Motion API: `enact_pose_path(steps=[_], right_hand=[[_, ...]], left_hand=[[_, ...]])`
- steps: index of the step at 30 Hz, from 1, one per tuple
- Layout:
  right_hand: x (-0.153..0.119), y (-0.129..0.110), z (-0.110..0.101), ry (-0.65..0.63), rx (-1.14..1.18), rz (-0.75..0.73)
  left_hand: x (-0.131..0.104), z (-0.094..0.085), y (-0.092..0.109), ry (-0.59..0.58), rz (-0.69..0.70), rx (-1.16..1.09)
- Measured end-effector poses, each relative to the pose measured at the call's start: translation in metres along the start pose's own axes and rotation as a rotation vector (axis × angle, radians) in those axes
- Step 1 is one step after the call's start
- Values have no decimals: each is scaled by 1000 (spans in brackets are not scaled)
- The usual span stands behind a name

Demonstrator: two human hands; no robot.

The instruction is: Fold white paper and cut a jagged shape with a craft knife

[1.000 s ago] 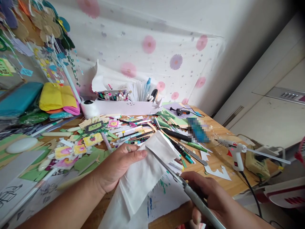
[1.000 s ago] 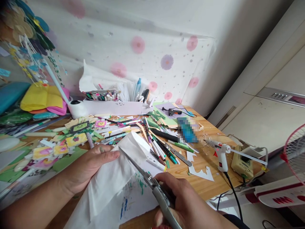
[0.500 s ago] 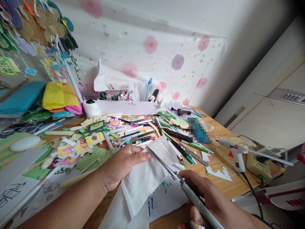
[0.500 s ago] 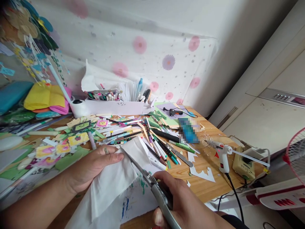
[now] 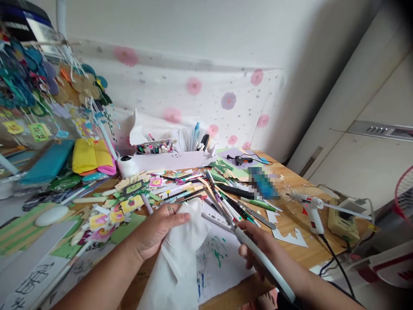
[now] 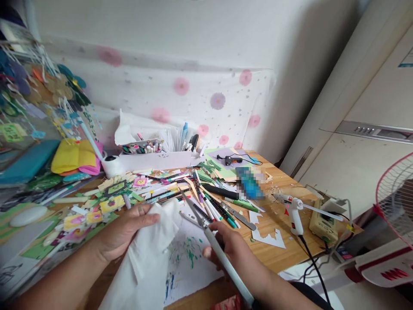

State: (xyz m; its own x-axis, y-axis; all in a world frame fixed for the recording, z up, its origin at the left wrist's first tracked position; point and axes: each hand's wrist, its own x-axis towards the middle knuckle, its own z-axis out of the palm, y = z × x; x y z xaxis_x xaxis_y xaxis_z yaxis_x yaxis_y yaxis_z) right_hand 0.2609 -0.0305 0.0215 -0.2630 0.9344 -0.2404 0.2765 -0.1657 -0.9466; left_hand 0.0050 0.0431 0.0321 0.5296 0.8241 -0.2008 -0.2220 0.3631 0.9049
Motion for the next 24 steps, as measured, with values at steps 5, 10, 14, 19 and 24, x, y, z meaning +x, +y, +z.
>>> enact_pose_path(steps=[5, 10, 14, 19, 24], right_hand=[[7, 2, -9, 116, 122, -88], [18, -15, 2, 153, 390, -293], [27, -34, 26, 130, 518, -268], [30, -30, 48, 136, 520, -192], [20, -16, 30, 179, 489, -193]], left_hand=[[-25, -6, 23, 36, 67, 28], [-41, -2, 31, 28, 7, 121], [-38, 19, 30, -10, -41, 216], [-43, 46, 21, -22, -81, 399], [-83, 40, 51, 153, -16, 651]])
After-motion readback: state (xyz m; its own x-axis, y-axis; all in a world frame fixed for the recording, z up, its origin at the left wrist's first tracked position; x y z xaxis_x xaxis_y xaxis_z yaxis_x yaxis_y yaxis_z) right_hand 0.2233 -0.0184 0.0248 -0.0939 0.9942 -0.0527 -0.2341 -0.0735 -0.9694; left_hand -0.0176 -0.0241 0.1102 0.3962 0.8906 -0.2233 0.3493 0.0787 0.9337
